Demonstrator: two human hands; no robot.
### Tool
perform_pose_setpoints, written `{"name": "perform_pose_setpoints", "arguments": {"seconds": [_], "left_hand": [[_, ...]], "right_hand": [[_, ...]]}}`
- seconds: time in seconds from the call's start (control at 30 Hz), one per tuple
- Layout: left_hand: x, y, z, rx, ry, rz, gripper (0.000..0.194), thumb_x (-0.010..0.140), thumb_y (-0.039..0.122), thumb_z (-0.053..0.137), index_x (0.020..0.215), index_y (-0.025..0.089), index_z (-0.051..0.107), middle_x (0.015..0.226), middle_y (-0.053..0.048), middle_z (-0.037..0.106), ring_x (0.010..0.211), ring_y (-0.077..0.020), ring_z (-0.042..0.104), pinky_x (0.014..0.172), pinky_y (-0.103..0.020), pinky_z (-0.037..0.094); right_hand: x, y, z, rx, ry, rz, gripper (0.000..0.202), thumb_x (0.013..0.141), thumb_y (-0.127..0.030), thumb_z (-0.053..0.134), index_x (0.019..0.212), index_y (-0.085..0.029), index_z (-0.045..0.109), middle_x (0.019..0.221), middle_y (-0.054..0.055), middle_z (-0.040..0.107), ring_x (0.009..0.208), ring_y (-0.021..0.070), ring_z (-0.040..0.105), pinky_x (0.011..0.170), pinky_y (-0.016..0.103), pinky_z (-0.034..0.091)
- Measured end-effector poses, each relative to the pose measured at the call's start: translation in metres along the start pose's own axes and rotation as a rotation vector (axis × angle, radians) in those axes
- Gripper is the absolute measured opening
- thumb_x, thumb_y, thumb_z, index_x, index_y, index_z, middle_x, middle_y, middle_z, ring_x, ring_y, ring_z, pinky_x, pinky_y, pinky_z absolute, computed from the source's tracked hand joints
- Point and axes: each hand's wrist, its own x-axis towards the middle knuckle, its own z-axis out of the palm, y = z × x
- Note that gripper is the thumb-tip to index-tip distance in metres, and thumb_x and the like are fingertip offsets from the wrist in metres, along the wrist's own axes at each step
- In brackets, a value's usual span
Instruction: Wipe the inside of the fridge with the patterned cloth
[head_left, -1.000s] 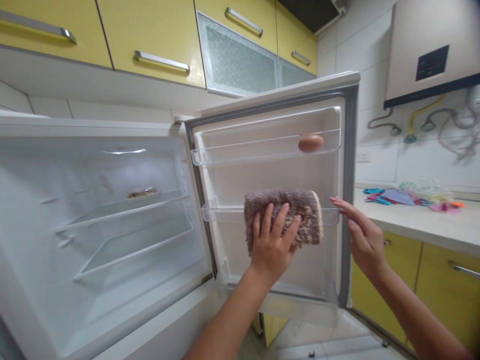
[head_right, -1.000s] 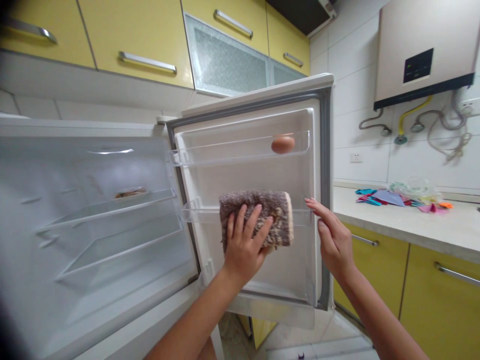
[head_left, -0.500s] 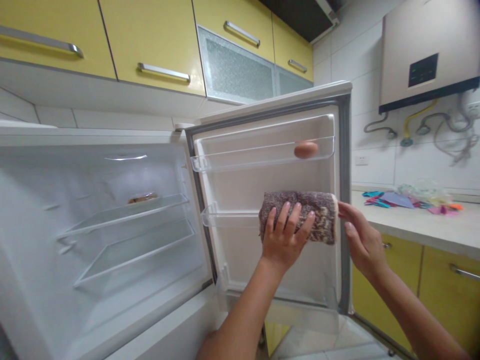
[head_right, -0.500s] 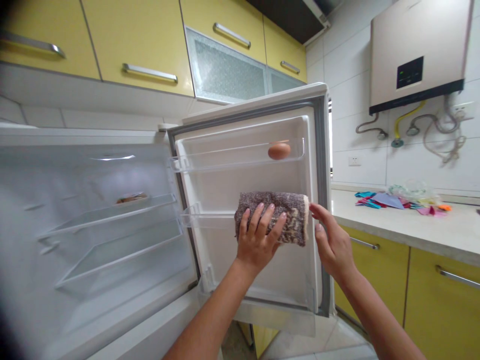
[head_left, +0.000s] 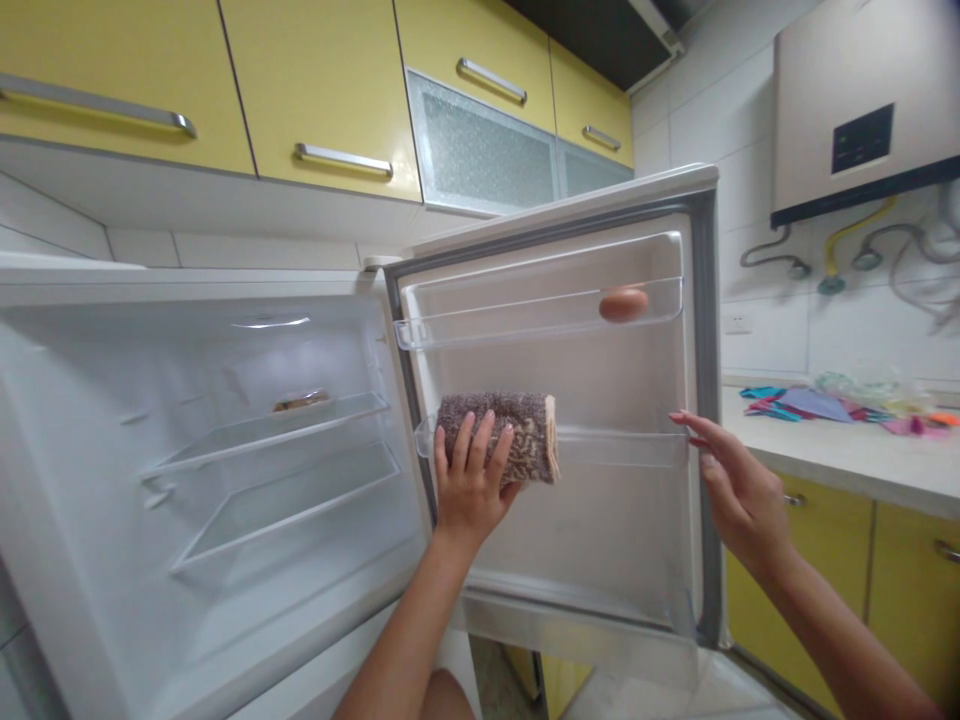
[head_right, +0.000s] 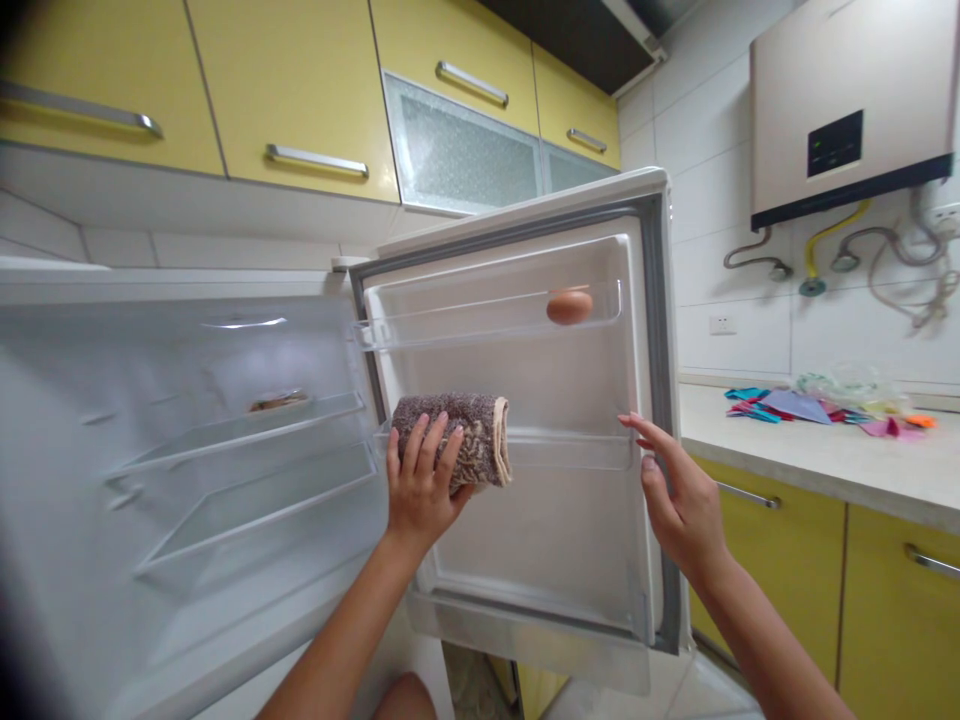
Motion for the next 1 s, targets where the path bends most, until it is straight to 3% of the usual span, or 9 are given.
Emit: {"name": "perform_pose_setpoints", "arguments": {"seconds": [0.23, 0.43, 0.53, 0.73, 0.87, 1.0], "left_hand": [[-0.001, 0.004, -0.013, 0.093, -0.095, -0.050, 0.074, 0.087, 0.057, 0.058, 0.151, 0.025, 0.039, 0.151, -0.012, 0.052, 0.143, -0.0348, 0.039, 0.119, -0.055, 0.020], [0.000, 0.002, -0.014, 0.078, -0.131, -0.061, 0.076, 0.088, 0.057, 0.056, 0.152, 0.023, 0.037, 0.151, -0.014, 0.051, 0.145, -0.0373, 0.036, 0.122, -0.060, 0.015], [-0.007, -0.006, -0.011, 0.069, -0.147, -0.115, 0.079, 0.088, 0.059, 0.055, 0.154, 0.022, 0.032, 0.153, -0.015, 0.049, 0.147, -0.0373, 0.032, 0.123, -0.061, 0.014], [-0.040, -0.036, -0.004, -0.036, -0.046, -0.293, 0.083, 0.089, 0.059, 0.051, 0.157, 0.019, 0.024, 0.157, -0.020, 0.040, 0.152, -0.0363, 0.022, 0.124, -0.059, 0.016], [-0.052, -0.048, 0.003, -0.325, 0.036, -0.507, 0.086, 0.088, 0.055, 0.059, 0.156, 0.018, 0.022, 0.162, -0.022, 0.024, 0.152, -0.0348, 0.023, 0.122, -0.054, 0.025], [-0.037, -0.030, 0.011, -0.691, 0.230, -1.037, 0.063, 0.084, 0.050, 0.065, 0.137, 0.020, 0.047, 0.146, -0.018, 0.047, 0.142, -0.0296, 0.041, 0.122, -0.049, 0.026]], "right_hand": [[-0.002, -0.002, 0.000, -0.009, 0.002, -0.007, 0.041, 0.098, -0.034, 0.043, 0.135, -0.030, 0.057, 0.130, 0.005, 0.068, 0.106, 0.0209, 0.069, 0.092, 0.035, 0.053], [-0.001, 0.000, 0.001, -0.026, 0.004, -0.006, 0.041, 0.098, -0.035, 0.043, 0.135, -0.029, 0.057, 0.131, 0.005, 0.068, 0.106, 0.0220, 0.070, 0.091, 0.037, 0.053], [-0.001, 0.002, 0.002, -0.015, -0.002, -0.005, 0.041, 0.097, -0.035, 0.044, 0.136, -0.028, 0.056, 0.131, 0.006, 0.068, 0.106, 0.0224, 0.070, 0.093, 0.038, 0.053], [-0.001, 0.003, 0.000, -0.031, -0.020, -0.028, 0.041, 0.097, -0.033, 0.044, 0.137, -0.031, 0.056, 0.136, 0.005, 0.065, 0.109, 0.0226, 0.069, 0.095, 0.038, 0.054], [0.000, 0.002, 0.000, -0.047, -0.025, -0.061, 0.041, 0.097, -0.032, 0.044, 0.136, -0.031, 0.057, 0.139, 0.004, 0.063, 0.118, 0.0236, 0.065, 0.101, 0.039, 0.052], [0.000, 0.000, 0.004, -0.023, 0.001, -0.050, 0.041, 0.097, -0.032, 0.045, 0.136, -0.030, 0.057, 0.140, 0.006, 0.062, 0.127, 0.0251, 0.060, 0.102, 0.041, 0.052]]}}
